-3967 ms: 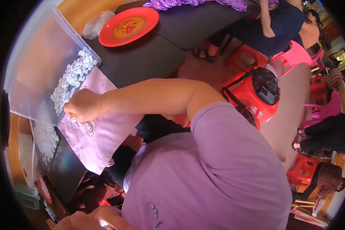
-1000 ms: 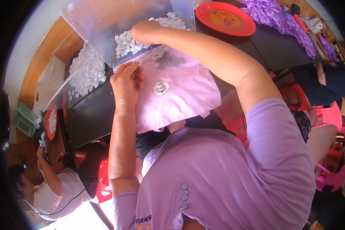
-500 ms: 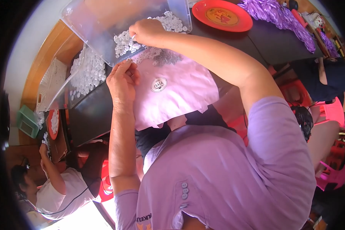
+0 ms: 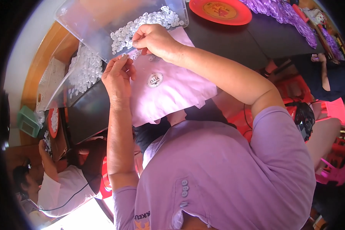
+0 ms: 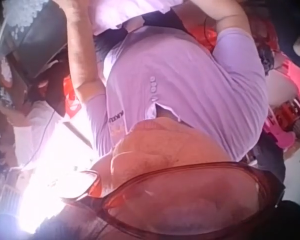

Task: The recorder is sorting small white plastic garment accessories from a large bin.

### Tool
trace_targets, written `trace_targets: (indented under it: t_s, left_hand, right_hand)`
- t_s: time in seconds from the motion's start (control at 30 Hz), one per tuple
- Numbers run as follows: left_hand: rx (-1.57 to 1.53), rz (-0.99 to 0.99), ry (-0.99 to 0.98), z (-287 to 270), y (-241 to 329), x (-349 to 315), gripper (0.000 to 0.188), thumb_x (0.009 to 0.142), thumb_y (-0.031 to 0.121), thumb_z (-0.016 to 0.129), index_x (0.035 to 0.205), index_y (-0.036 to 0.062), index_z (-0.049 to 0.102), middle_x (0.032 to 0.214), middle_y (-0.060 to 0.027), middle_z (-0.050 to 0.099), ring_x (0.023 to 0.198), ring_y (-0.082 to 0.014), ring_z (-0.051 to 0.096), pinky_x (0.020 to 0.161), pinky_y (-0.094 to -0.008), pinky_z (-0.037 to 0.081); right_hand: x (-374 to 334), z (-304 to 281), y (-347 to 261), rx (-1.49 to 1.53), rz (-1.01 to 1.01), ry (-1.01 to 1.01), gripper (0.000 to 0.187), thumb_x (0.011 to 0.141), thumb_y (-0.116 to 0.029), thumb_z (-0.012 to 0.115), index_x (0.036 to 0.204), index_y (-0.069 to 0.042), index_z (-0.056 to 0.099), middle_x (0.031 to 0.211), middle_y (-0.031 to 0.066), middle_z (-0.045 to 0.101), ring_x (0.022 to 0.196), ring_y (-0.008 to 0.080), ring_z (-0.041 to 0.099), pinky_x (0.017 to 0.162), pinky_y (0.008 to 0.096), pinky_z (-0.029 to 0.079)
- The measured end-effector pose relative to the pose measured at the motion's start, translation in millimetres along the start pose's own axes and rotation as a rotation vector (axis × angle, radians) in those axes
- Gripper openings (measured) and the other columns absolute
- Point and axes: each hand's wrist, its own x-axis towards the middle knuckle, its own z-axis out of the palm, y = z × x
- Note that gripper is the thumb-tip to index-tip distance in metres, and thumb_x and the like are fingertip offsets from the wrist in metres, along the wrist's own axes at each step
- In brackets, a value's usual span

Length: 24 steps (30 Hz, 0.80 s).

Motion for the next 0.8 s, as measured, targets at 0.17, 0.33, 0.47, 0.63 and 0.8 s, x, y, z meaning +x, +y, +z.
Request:
trace_targets:
  t_s: [0.17,0.33,0.47,0.63,0.8]
  left_hand:
    - [0.042,0.055,0.010,3.6,-1.2,-1.3,0.010,0.086,0.006,0.063,0.088,-0.0038,0.061,0.072,-0.0100,0.063,0.051,-0.0142,0.056,0.042,-0.0249,0.039]
    - [0.060,0.084,0.016,4.0,-1.7,-2.4,0.011,0.086,0.006,0.063,0.088,-0.0049,0.061,0.071,-0.0101,0.063,0.051,-0.0139,0.056,0.042,-0.0248,0.039]
    - [0.069,0.085,0.010,5.2,-1.4,-2.8,0.011,0.086,0.006,0.063,0.088,-0.0052,0.061,0.071,-0.0103,0.063,0.051,-0.0139,0.056,0.042,-0.0247,0.039]
    - [0.070,0.107,0.013,5.0,-0.6,-3.1,0.011,0.086,0.005,0.063,0.088,-0.0054,0.061,0.071,-0.0106,0.063,0.050,-0.0140,0.055,0.042,-0.0246,0.038]
    - [0.069,0.107,0.015,4.3,-1.5,-3.2,0.011,0.086,0.005,0.063,0.088,-0.0055,0.061,0.071,-0.0106,0.063,0.050,-0.0139,0.055,0.042,-0.0243,0.038]
  right_hand:
    - [-5.8,1.5,1.7,0.077,0.005,-0.027,0.014,0.088,-0.014,0.061,0.096,-0.003,0.062,0.082,0.0044,0.064,0.068,0.0120,0.061,0.059,0.0248,0.045]
    - [-6.4,1.2,-0.5,0.079,-0.002,-0.040,0.014,0.088,-0.012,0.061,0.097,-0.001,0.062,0.083,0.0055,0.065,0.070,0.0135,0.063,0.057,0.0254,0.047]
    - [-7.4,1.6,-0.5,0.085,-0.010,-0.051,0.013,0.088,-0.010,0.061,0.096,-0.001,0.062,0.083,0.0054,0.065,0.070,0.0131,0.064,0.056,0.0246,0.047]
    - [-7.8,2.3,0.6,0.047,-0.041,-0.052,0.012,0.088,-0.011,0.062,0.096,-0.002,0.062,0.082,0.0053,0.065,0.070,0.0121,0.064,0.055,0.0235,0.048]
    - [-7.8,1.9,1.7,0.046,-0.045,-0.049,0.012,0.088,-0.011,0.063,0.095,-0.002,0.062,0.082,0.0053,0.065,0.070,0.0119,0.064,0.054,0.0233,0.048]
